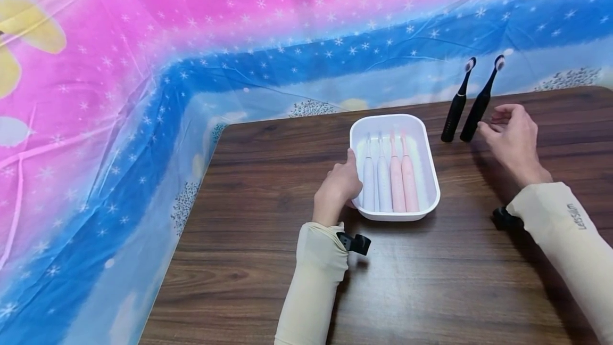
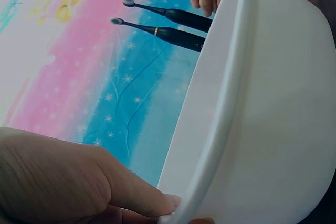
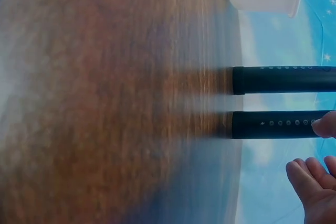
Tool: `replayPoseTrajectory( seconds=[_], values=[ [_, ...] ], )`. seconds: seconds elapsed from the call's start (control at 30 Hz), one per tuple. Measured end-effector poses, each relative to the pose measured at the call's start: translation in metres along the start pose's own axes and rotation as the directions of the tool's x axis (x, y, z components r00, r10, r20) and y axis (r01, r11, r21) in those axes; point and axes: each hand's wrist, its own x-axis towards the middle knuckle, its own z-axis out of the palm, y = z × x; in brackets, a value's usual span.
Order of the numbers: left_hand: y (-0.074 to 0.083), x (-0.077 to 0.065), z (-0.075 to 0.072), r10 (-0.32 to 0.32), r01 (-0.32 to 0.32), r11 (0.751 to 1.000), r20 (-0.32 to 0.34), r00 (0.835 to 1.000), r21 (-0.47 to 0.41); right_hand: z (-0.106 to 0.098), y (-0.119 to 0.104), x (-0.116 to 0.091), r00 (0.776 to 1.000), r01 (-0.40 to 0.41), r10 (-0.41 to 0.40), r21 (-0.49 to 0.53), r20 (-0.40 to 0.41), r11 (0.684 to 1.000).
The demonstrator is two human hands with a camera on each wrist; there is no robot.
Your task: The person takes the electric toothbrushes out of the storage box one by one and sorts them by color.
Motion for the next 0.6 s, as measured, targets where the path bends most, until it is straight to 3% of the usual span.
replayPoseTrajectory(
  seconds=[0.6],
  values=[
    [-0.001,0.000,0.000,0.006,-0.006,1.000,-0.014,1.000,0.015,-0.012,-0.012,-0.016,0.999,0.023,-0.022,0.025,-0.038,0.999]
  ],
)
